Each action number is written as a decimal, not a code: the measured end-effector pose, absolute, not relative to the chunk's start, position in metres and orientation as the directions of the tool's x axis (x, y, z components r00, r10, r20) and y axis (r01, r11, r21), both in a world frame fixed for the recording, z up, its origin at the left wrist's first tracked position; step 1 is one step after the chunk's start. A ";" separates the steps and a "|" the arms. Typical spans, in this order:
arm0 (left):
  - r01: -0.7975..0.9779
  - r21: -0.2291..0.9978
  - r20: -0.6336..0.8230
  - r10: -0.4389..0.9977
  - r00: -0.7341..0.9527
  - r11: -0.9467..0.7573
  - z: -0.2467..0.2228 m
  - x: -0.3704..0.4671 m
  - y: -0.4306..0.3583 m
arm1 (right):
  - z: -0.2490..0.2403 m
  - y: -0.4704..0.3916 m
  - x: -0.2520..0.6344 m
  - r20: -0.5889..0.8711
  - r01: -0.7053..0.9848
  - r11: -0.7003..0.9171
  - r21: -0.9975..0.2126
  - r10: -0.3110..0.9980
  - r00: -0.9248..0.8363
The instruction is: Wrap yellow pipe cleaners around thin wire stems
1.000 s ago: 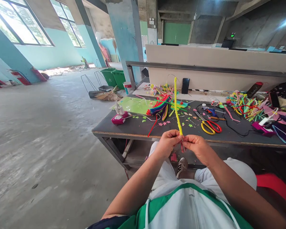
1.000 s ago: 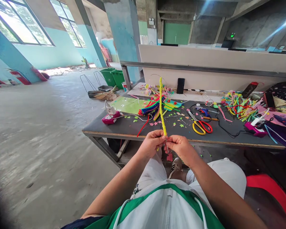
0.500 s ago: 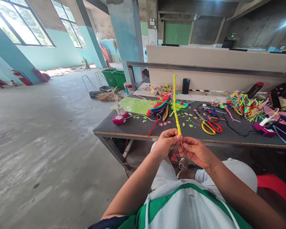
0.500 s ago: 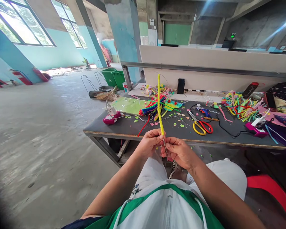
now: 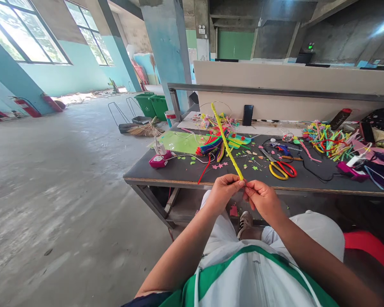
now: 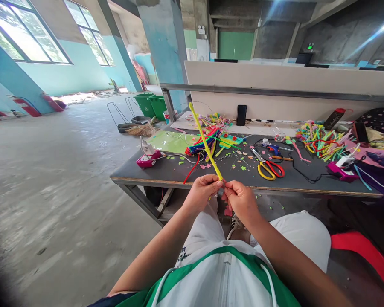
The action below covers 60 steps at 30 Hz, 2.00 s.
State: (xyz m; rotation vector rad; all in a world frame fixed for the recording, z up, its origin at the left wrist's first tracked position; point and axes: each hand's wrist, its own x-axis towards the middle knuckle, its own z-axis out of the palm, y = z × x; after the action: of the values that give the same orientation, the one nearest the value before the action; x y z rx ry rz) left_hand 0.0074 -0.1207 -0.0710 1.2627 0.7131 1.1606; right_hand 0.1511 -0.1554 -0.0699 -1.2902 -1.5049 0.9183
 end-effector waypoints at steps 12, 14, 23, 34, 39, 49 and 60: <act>-0.062 0.974 0.223 0.967 0.121 -0.217 -0.079 0.015 -0.121 | -0.085 -0.149 0.149 0.412 0.531 0.370 -0.762 0.910 -0.044; -0.082 0.978 0.202 0.969 0.144 -0.191 -0.081 0.014 -0.120 | -0.087 -0.150 0.150 0.378 0.489 0.350 -0.799 0.925 -0.046; -0.216 0.970 0.154 0.967 0.201 -0.110 -0.079 0.010 -0.120 | -0.085 -0.164 0.156 0.058 0.288 0.104 -0.952 0.985 -0.163; -0.208 0.971 0.159 0.965 0.208 -0.115 -0.082 0.013 -0.125 | -0.091 -0.169 0.156 0.003 0.039 0.009 -0.999 0.988 -0.157; -0.248 0.966 0.129 0.969 0.210 -0.075 -0.081 0.016 -0.126 | -0.093 -0.175 0.153 0.061 0.099 0.071 -0.993 0.993 -0.101; -0.315 0.949 0.112 0.964 0.241 -0.031 -0.088 0.014 -0.123 | -0.091 -0.173 0.159 0.058 0.184 0.083 -0.979 0.989 -0.133; -0.230 0.970 0.157 0.932 0.326 -0.083 -0.091 0.018 -0.120 | -0.082 -0.154 0.165 -0.044 -0.181 -0.104 -0.978 0.950 -0.308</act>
State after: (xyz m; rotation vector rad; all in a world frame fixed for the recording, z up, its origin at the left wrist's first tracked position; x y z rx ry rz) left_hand 0.0178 -0.1205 -0.0909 1.2822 0.7375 1.1275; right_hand 0.1648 -0.1536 -0.0819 -0.9533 -1.2393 1.5748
